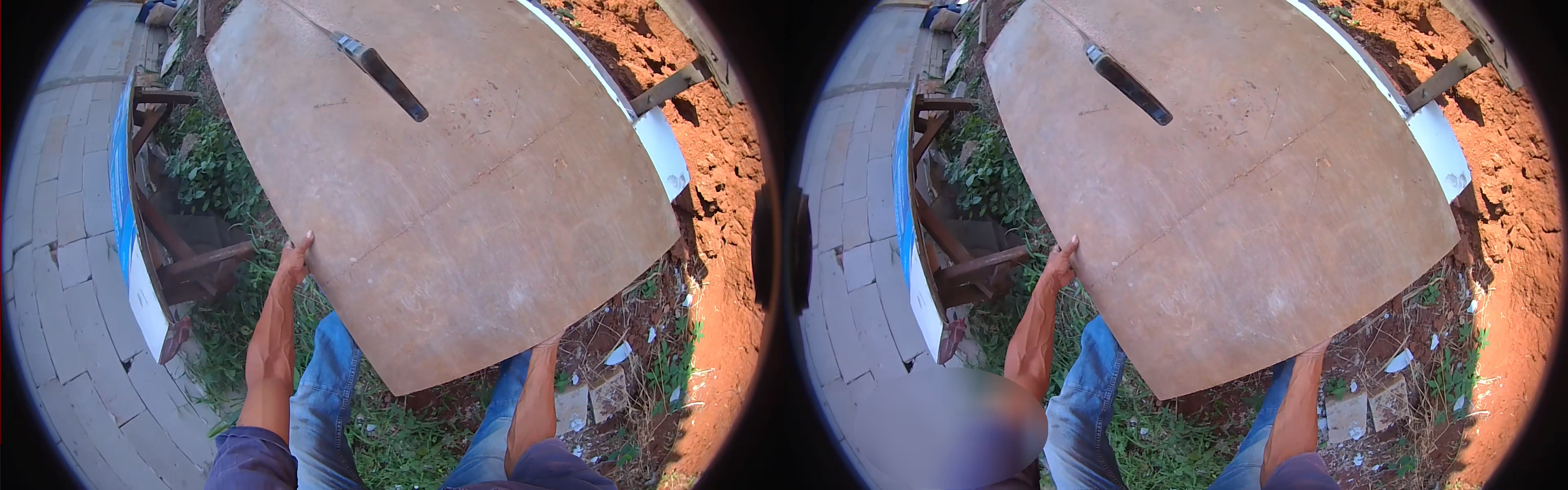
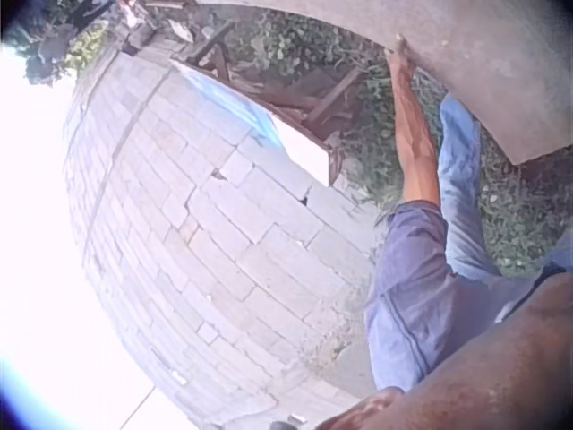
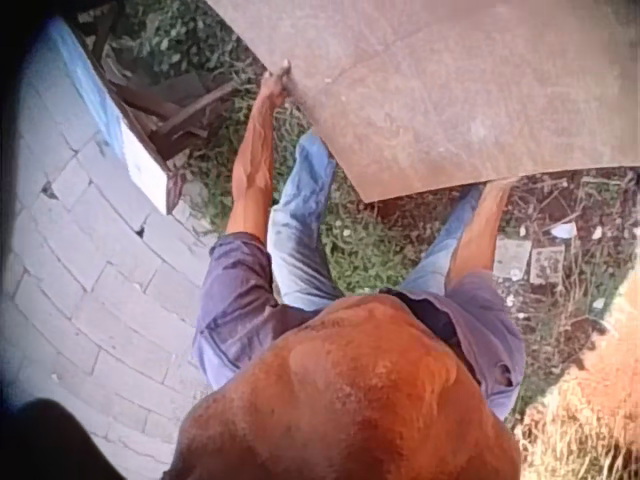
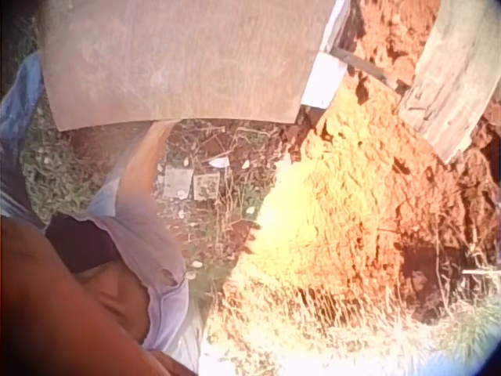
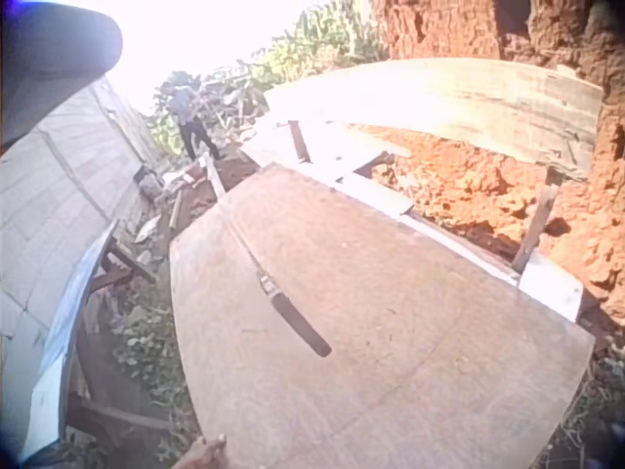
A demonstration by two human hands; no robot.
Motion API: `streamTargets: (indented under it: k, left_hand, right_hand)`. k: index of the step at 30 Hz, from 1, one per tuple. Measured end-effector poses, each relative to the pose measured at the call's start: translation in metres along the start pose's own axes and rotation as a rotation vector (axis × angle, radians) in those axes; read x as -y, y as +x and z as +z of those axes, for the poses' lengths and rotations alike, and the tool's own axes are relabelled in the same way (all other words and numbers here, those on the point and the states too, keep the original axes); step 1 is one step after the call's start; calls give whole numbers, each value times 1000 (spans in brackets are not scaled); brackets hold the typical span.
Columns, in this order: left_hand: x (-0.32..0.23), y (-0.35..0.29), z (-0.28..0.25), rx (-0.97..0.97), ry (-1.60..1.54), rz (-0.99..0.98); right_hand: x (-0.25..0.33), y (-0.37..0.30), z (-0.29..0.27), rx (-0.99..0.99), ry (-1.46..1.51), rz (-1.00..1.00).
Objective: The recorder uses a handsaw to cut a large wooden board positioned outdoors.
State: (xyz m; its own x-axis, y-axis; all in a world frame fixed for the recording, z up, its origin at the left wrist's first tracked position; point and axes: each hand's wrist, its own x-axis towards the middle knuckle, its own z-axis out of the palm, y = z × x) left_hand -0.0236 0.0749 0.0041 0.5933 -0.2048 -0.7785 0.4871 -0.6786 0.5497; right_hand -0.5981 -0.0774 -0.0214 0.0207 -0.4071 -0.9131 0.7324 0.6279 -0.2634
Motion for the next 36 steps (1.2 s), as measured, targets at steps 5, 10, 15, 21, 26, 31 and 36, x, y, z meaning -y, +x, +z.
streamTargets:
  k: [5,10,15,21,26,31,36]
  left_hand:
    - [-1,3,-4,-28,29,3]
    - [0,-11,19,-79,7,17]
    - [6,-9,19,-77,-10,-12]
    - [3,-25,26,-133,18,115]
    - [-3,-37,27,-242,142,159]
    - [-6,-27,24,-290,265,128]
    - [-8,-29,29,-284,223,116]
  right_hand:
    - [-14,-6,-3,-72,-43,-27]
    - [3,10,-10,-164,-48,-82]
    - [28,5,3,-403,-133,-323]
    - [97,-24,105,-362,-1090,-1370]
    - [91,8,251,160,-1778,-1443]
    - [98,86,342,61,-1929,-1764]
    - [68,120,341,-180,-2055,-1503]
